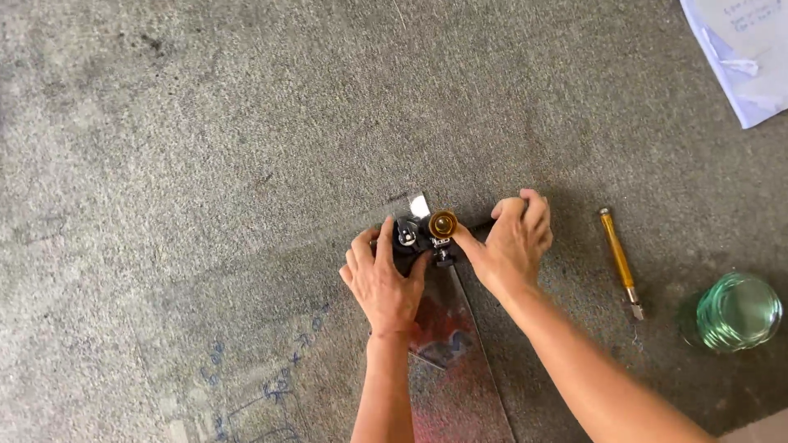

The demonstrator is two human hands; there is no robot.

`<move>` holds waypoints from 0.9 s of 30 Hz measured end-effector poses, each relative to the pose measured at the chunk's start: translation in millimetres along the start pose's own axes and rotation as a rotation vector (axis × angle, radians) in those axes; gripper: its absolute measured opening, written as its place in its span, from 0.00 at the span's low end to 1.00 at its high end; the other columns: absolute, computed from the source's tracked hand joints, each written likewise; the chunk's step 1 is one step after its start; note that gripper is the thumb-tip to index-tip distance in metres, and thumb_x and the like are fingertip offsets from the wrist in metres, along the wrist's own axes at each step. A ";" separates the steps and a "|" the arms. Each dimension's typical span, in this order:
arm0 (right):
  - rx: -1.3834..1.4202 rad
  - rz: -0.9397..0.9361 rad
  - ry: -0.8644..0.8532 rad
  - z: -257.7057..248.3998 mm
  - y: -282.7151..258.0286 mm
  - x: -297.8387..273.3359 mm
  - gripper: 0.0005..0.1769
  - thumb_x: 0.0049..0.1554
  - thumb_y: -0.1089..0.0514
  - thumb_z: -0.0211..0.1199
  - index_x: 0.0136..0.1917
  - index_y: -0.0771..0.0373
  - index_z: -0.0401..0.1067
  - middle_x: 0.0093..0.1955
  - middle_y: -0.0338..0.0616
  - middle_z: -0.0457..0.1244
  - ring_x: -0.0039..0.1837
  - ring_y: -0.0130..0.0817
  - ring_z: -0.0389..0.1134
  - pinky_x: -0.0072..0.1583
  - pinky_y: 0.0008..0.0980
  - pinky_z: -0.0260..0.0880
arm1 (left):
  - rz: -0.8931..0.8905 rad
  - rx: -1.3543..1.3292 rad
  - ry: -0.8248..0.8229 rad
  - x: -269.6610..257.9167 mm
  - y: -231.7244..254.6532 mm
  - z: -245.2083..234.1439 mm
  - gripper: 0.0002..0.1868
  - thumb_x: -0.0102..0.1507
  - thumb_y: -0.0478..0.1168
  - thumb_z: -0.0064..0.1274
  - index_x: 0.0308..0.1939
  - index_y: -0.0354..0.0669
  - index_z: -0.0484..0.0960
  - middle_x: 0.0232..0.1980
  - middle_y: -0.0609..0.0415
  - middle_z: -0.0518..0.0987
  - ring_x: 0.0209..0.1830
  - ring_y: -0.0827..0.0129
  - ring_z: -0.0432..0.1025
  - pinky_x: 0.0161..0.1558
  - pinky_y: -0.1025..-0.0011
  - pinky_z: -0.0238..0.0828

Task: Using a circular glass cutter to score circular shapes on a glass pane

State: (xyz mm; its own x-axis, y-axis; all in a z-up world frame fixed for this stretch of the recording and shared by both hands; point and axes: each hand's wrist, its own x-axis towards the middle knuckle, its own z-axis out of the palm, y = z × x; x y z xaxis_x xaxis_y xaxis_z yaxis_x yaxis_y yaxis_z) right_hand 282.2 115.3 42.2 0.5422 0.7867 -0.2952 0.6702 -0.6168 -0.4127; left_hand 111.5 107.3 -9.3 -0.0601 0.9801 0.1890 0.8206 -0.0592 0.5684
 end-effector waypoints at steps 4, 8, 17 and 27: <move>0.041 0.008 0.003 3.8 4.3 -2.9 0.44 0.49 0.23 0.69 0.54 0.60 0.56 0.77 0.58 0.40 0.82 0.68 0.34 0.74 0.76 0.37 | 0.019 0.029 -0.006 1.6 2.0 -2.5 0.45 0.44 0.62 0.72 0.64 0.60 0.79 0.53 0.58 0.72 0.46 0.59 0.68 0.44 0.63 0.58; 0.058 -0.022 0.026 4.4 7.7 -7.1 0.45 0.48 0.22 0.69 0.56 0.58 0.56 0.76 0.60 0.41 0.82 0.69 0.33 0.74 0.76 0.34 | 0.000 0.051 -0.016 -1.6 -2.8 2.5 0.40 0.48 0.63 0.69 0.63 0.63 0.80 0.54 0.60 0.71 0.47 0.60 0.67 0.45 0.63 0.57; 0.034 0.006 0.014 19.4 27.1 -18.0 0.43 0.50 0.23 0.69 0.56 0.57 0.57 0.77 0.59 0.42 0.83 0.66 0.35 0.75 0.72 0.32 | -0.045 0.068 -0.071 -1.4 -7.0 9.4 0.38 0.46 0.55 0.71 0.61 0.67 0.80 0.54 0.63 0.71 0.48 0.62 0.66 0.47 0.63 0.56; 0.182 -0.588 0.270 -26.7 -10.9 -12.7 0.30 0.57 0.49 0.71 0.65 0.60 0.62 0.67 0.54 0.51 0.75 0.58 0.55 0.73 0.54 0.55 | 0.015 0.009 -0.430 19.6 -14.3 -23.7 0.51 0.50 0.51 0.72 0.76 0.66 0.66 0.60 0.58 0.70 0.56 0.55 0.67 0.52 0.58 0.62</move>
State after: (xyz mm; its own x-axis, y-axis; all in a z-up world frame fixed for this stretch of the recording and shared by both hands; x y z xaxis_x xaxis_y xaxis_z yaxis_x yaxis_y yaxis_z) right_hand 281.6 111.4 73.4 0.2367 0.9417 0.2391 0.8097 -0.0551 -0.5843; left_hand 85.1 122.9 5.2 0.1922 0.9690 -0.1550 0.8244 -0.0738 0.5612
